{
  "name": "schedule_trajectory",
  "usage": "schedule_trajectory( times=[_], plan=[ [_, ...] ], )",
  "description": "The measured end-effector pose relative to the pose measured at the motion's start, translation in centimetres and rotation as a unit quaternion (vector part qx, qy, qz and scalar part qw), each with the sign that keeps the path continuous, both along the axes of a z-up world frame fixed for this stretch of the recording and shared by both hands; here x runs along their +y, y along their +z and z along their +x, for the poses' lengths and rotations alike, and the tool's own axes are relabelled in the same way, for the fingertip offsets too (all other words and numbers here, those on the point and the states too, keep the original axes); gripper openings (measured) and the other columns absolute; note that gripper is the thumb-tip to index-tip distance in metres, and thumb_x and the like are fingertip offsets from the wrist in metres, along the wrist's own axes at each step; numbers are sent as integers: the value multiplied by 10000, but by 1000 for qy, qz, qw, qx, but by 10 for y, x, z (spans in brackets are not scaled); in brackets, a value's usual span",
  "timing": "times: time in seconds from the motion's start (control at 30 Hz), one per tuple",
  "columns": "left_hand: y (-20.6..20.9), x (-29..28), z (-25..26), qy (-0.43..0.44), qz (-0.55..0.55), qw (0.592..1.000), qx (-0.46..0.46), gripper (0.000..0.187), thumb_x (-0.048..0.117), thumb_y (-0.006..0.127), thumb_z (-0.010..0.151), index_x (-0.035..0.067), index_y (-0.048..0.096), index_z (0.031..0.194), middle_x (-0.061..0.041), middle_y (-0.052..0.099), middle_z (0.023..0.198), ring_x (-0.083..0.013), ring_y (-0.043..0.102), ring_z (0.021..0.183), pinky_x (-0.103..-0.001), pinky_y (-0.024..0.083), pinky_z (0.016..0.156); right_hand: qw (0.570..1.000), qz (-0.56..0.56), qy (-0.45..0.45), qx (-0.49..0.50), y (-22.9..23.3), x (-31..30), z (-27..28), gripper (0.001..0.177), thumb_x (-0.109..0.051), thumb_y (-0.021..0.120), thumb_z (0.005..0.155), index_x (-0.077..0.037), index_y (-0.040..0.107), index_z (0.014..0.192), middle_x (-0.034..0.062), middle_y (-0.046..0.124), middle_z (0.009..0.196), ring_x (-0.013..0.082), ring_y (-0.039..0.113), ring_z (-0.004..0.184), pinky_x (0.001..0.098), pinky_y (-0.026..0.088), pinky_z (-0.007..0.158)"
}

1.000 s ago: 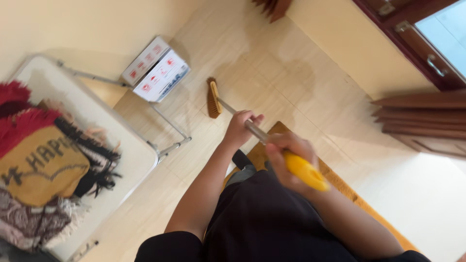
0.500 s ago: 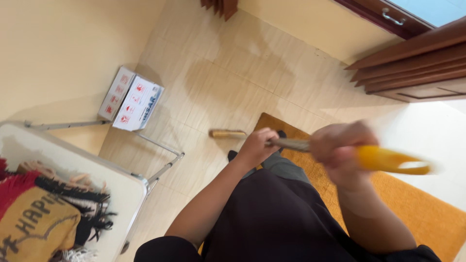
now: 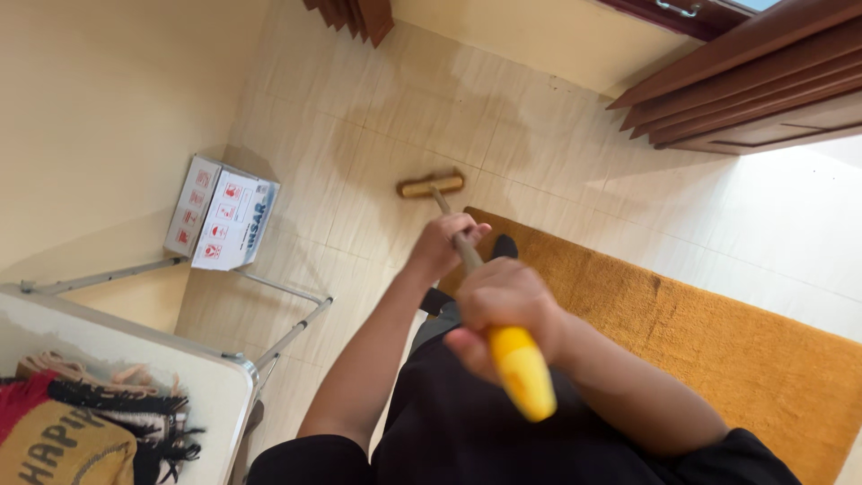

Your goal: The person sweeps the floor and the edges of a rug using a brush.

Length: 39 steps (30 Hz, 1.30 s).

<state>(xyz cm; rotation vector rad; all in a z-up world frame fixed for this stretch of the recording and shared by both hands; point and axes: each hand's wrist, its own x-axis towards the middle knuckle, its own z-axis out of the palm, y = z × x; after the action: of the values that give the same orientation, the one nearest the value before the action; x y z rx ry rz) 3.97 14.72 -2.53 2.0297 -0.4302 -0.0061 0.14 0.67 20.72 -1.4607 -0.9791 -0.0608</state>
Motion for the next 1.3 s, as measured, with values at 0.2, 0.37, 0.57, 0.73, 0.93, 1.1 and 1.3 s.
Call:
schedule_trajectory(
  times=[0.2, 0.37, 0.57, 0.73, 0.93, 1.1, 1.3],
  plan=[
    [20, -4, 15, -10, -32, 999, -28, 213, 174, 750, 963, 27, 657, 840, -104, 666, 743, -292, 629, 665, -469, 490, 1067, 999, -21, 31, -19, 11, -9, -13, 366, -162, 817, 970, -92, 507, 1150, 110, 644, 998, 284, 691, 962, 374, 568, 785],
    [51, -30, 18, 54, -152, 987, -25, 201, 215, 685, 1015, 42, 685, 913, -55, 717, 881, -174, 702, 785, -459, 387, 1191, 990, 9, -131, -58, -21, -52, -25, 741, -243, 822, 863, -111, 360, 1427, 177, 460, 1486, 350, 413, 1504, 523, 399, 1216],
    [89, -67, 12, 152, -242, 952, 113, 321, 323, 643, 1023, 20, 684, 929, -78, 739, 955, -124, 662, 800, -352, 489, 981, 928, -201, -289, 122, -120, -111, -11, 667, -110, 733, 933, -37, 385, 1497, 213, 451, 1541, 371, 469, 1461, 413, 554, 1058],
    [79, -119, 4, 112, -265, 944, 160, 442, 376, 630, 1058, 14, 646, 805, -104, 735, 931, -144, 723, 1049, -292, 573, 864, 902, -237, -308, 187, -182, -136, 15, 750, -122, 741, 872, 20, 335, 1487, 260, 429, 1469, 383, 520, 1290, 413, 540, 949],
    [74, -152, 9, 61, -371, 882, 285, 251, 273, 643, 1029, 28, 606, 993, -95, 727, 1052, -158, 656, 1185, -311, 535, 975, 852, -332, -305, 265, -237, -173, 39, 186, -85, 651, 938, -76, 655, 1124, 150, 728, 1015, 357, 708, 944, 422, 547, 834],
    [127, -96, 28, -24, -438, 888, 138, 145, 181, 672, 1078, 93, 583, 1005, -21, 693, 888, -112, 664, 845, -352, 614, 971, 837, -384, -291, 258, -294, -220, 39, 236, -45, 626, 883, -45, 630, 1118, 164, 711, 1017, 389, 682, 944, 477, 531, 827],
    [160, -109, 24, -117, -347, 917, 158, 187, 172, 728, 1026, 71, 605, 927, -23, 634, 862, -98, 576, 765, -239, 468, 692, 805, -455, -236, 300, -371, -233, 49, 187, -66, 643, 893, -47, 683, 1075, 169, 716, 1055, 376, 682, 1000, 460, 534, 884]
  ],
)
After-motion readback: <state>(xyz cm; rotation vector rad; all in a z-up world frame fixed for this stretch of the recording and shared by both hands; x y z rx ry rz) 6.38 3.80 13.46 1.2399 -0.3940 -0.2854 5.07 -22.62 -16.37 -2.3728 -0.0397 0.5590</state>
